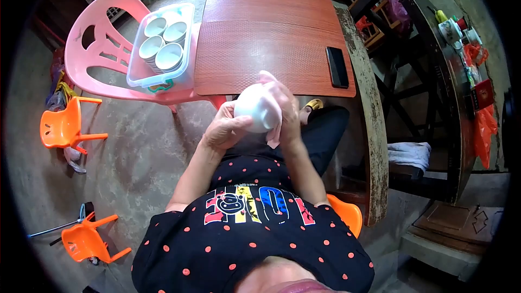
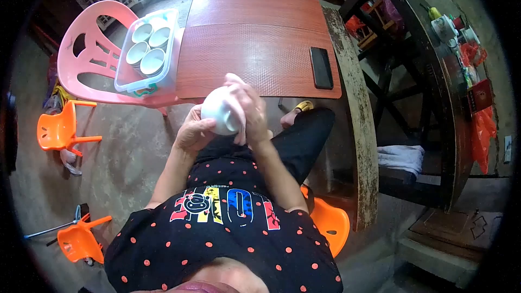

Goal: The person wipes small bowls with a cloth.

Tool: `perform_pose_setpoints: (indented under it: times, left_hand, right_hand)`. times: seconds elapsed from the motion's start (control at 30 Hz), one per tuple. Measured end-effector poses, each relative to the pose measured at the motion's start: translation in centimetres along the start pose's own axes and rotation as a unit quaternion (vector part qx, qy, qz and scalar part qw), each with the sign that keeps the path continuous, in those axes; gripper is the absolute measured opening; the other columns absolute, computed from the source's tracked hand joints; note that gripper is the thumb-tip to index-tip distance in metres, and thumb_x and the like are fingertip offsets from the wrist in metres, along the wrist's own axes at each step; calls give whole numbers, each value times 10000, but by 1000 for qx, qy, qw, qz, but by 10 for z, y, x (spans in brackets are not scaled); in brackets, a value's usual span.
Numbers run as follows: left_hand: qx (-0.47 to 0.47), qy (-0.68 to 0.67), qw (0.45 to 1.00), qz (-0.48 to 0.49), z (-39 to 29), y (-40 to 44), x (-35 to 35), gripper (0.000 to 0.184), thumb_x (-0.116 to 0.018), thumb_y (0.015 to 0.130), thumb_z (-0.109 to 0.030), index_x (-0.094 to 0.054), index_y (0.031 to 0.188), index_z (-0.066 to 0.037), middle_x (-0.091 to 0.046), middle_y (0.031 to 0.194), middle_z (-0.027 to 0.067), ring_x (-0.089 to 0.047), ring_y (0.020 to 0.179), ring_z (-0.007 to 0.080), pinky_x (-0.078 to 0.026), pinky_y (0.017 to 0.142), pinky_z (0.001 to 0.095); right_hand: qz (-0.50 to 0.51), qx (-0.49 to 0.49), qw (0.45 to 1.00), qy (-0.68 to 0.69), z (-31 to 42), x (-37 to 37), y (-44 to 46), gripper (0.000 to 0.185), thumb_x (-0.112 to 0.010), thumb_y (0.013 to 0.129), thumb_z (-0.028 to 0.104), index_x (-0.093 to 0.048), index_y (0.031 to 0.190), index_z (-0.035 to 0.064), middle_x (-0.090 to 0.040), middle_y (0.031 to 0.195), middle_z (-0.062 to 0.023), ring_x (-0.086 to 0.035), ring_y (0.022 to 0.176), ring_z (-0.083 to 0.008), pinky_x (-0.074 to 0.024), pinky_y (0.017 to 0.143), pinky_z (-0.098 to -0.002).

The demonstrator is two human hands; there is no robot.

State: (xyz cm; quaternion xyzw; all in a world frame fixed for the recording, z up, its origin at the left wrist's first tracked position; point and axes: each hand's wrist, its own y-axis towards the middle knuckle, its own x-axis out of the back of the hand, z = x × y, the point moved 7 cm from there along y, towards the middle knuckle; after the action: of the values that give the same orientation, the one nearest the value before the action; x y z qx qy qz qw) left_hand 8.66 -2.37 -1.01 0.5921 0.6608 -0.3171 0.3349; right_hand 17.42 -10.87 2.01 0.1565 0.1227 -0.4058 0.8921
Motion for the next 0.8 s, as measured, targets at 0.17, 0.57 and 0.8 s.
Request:
perform_pose_setpoints:
  times: [0.17,0.57,0.8]
  left_hand:
    - [19,19,1000,-3,2,-1,6,404,-748,723,-67,-596,1084,34,-645,1022,86,-628,916,160,-496,847,307]
    - [21,278,960,37,7,-2,-1,351,-730,734,-26,-638,1073,-5,-658,973,35,-606,860,88,-489,778,244]
    - [49,75,996,28,11,-7,-6,453,-733,723,-56,-577,1143,16,-640,1062,85,-615,977,172,-469,902,332]
  right_hand:
    - [-91,9,996,-8,0,-7,-15,420,-429,930,319,-551,1187,10,-514,1216,-93,-514,1096,-190,-385,966,-308]
    - [-90,-154,937,301,-41,11,0,334,-472,920,271,-591,1055,-10,-631,964,-99,-620,837,-192,-506,763,-304]
    - [238,40,930,-279,33,-22,16,359,-579,859,235,-590,1154,29,-611,1142,-170,-611,1021,-265,-457,909,-350]
